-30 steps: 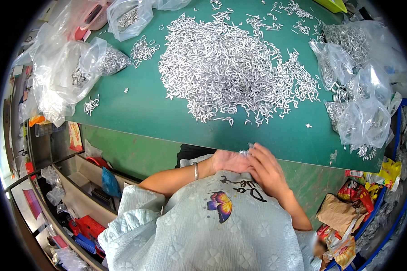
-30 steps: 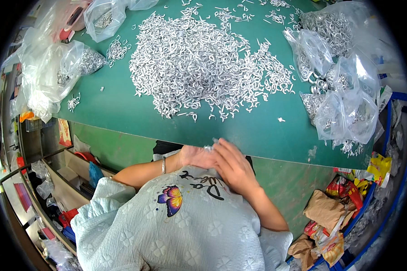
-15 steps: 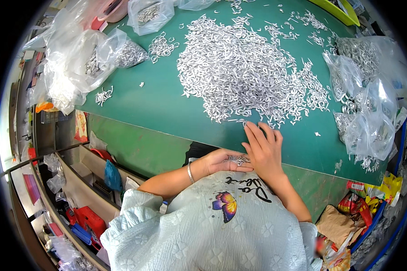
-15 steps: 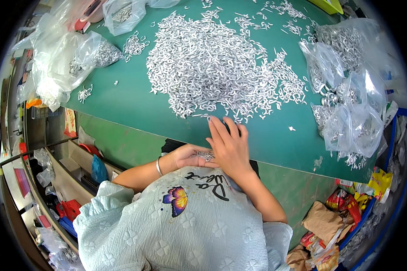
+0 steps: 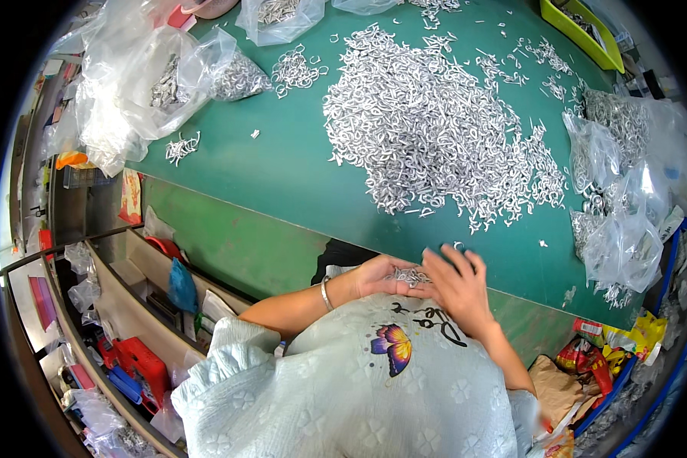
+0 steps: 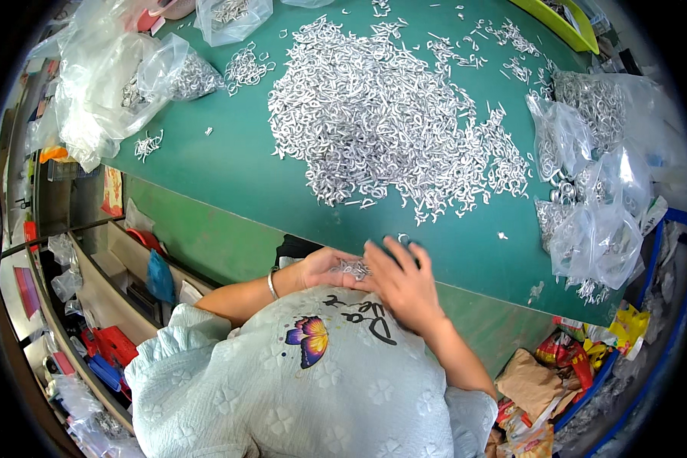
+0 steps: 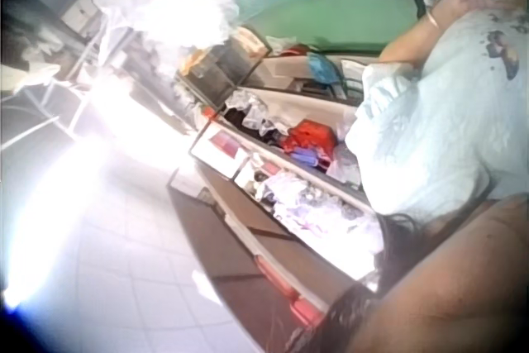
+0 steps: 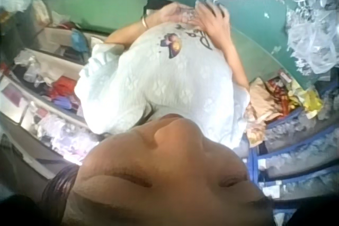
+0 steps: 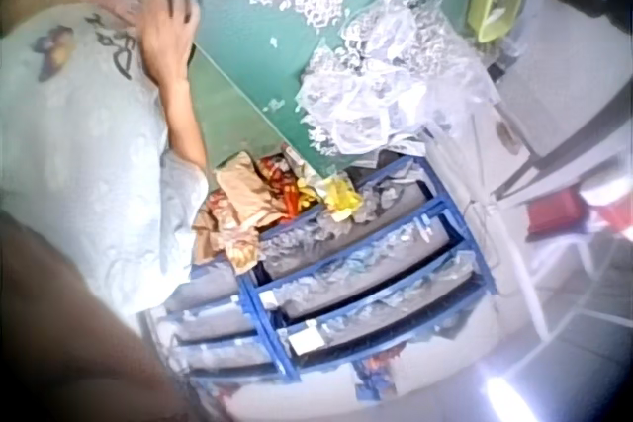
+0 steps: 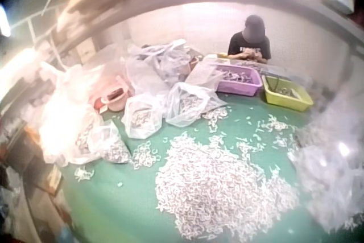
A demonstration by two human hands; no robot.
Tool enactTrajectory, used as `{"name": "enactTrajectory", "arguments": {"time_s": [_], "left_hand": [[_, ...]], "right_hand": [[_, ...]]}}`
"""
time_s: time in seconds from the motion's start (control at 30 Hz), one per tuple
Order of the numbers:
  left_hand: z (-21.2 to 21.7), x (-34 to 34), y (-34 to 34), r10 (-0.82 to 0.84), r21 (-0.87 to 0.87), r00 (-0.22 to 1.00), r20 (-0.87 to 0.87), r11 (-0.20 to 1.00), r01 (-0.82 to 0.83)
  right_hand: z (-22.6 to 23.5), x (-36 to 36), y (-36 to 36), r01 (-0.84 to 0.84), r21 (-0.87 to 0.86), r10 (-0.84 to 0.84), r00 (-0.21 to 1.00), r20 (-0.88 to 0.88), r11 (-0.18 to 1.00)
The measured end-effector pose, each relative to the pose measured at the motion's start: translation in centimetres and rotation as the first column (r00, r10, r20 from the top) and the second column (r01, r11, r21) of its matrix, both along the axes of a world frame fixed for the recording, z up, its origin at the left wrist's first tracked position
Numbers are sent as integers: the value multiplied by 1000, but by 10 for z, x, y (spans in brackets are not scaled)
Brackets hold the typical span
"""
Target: The person sorts through a large pile of small, hook-shaped silver metal components on a green table by hand, picking them up individually and moving them into smaller groups or containers.
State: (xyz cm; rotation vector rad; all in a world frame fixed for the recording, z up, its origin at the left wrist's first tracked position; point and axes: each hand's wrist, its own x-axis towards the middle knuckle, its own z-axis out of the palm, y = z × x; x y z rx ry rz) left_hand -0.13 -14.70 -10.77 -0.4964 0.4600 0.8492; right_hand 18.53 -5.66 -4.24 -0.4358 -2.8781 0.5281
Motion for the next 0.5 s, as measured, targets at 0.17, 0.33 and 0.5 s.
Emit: {"name": "enactTrajectory", "arguments": {"time_s": [0.17, 0.33, 0.5], "left_hand": [[26, -3, 9, -40, 31, 988, -146, 998, 45], [12, -4, 8, -94, 58, 996, 3, 994, 94], [32, -5, 15, -129, -5, 988, -84, 992, 129]], "right_hand": [[-3, -11, 8, 79, -75, -89, 986, -140, 994], [13, -40, 29, 200, 45, -202, 978, 49, 979], [10, -11, 11, 186, 38, -189, 977, 102, 982]]}}
